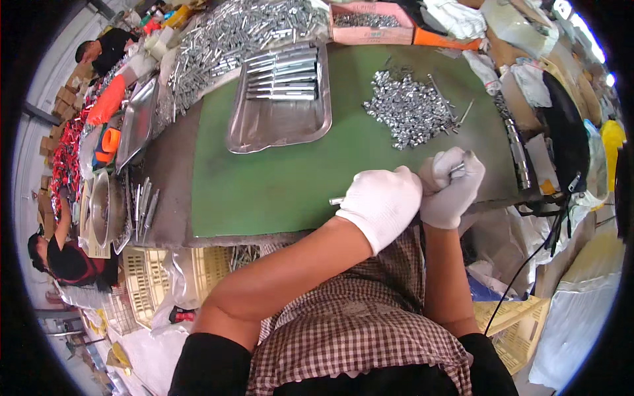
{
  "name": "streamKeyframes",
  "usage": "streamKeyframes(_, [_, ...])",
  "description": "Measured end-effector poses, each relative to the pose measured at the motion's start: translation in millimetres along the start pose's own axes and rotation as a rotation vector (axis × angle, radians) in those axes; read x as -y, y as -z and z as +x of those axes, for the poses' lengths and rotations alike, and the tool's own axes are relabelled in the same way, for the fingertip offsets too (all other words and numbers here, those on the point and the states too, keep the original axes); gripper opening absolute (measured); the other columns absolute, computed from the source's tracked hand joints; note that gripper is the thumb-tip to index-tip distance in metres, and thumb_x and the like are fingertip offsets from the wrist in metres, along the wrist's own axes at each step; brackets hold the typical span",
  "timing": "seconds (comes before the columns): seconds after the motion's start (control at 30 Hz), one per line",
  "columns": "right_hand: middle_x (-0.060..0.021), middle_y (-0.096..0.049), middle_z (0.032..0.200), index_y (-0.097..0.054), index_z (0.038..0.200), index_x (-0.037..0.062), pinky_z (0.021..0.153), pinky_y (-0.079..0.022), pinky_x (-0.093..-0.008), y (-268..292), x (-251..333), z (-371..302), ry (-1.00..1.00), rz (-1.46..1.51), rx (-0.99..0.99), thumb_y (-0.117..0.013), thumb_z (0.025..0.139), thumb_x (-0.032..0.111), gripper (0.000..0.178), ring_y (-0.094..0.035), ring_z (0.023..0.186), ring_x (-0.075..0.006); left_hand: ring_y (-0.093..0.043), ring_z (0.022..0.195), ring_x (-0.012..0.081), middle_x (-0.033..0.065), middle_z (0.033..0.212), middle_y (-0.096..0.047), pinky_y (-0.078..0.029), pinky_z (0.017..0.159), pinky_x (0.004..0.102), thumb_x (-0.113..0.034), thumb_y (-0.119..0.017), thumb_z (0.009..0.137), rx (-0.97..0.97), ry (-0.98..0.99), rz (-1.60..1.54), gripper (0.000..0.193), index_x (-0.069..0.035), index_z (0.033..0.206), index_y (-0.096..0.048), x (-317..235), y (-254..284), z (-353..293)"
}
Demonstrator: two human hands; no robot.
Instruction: The person assembles hardware components by taking metal pins from a tray and attaching small metal clips onto them by hand.
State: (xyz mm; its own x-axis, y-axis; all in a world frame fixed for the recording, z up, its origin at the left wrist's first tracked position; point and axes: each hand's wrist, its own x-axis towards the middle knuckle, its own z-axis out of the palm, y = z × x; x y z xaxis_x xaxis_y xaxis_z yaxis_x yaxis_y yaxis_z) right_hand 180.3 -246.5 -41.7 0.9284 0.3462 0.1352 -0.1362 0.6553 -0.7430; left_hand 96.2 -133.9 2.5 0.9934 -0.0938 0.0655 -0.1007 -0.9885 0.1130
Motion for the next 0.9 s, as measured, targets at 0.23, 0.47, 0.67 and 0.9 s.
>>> streamKeyframes(0.23, [-0.0048, -0.059, 0.09, -0.06, 0.093, 0.0042, 0.056, -0.037, -0.0279, 42.9, -8.8, 15.5, -0.172, 0.288, 0.179, -0.049, 0.095, 0.02, 0.02, -0.045, 0.06, -0.0137, -0.063, 0.068, 0.0282, 0.0088, 0.08, -0.061, -0.051, 0.058, 0.0396, -0.019, -0.064, 0.084, -0.326, 0.293, -0.099, 0.013, -0.015, 0.096, -0.063, 44.5, 16.1, -105.8])
streamKeyframes(0.47, [-0.0018, -0.054, 0.08, -0.051, 0.127, -0.0049, 0.046, -0.03, -0.0199, 11.3, -11.8, 24.0, -0.061, -0.285, -0.005, -0.05, 0.099, 0.037, 0.051, -0.043, 0.058, -0.0063, -0.063, 0.097, 0.0362, 0.0184, 0.103, -0.066, -0.051, 0.083, 0.0421, -0.018, -0.061, 0.087, -0.341, 0.915, -0.256, 0.031, -0.003, 0.114, -0.063, 71.4, -27.9, -314.1])
streamKeyframes(0.67, [0.0002, -0.051, 0.074, -0.059, 0.112, 0.0029, 0.038, -0.023, -0.0189, -11.2, -7.1, 0.3, -0.078, -0.569, -0.066, -0.042, 0.101, 0.025, 0.03, -0.035, 0.048, -0.0027, -0.065, 0.095, 0.0328, 0.0152, 0.106, -0.067, -0.052, 0.084, 0.0385, -0.011, -0.061, 0.086, -0.528, 0.83, -0.118, 0.024, -0.002, 0.107, -0.068, 92.8, 19.0, -267.2])
streamKeyframes(0.9, [0.0023, -0.051, 0.068, -0.061, 0.102, 0.0027, 0.042, -0.022, -0.0193, -21.4, -9.0, -14.2, -0.094, -0.653, -0.077, -0.049, 0.098, 0.017, 0.02, -0.035, 0.049, -0.0012, -0.064, 0.088, 0.0325, 0.0106, 0.097, -0.066, -0.052, 0.079, 0.0402, -0.008, -0.063, 0.083, -0.659, 0.141, -0.091, 0.02, -0.007, 0.102, -0.067, 145.9, 31.1, -84.3])
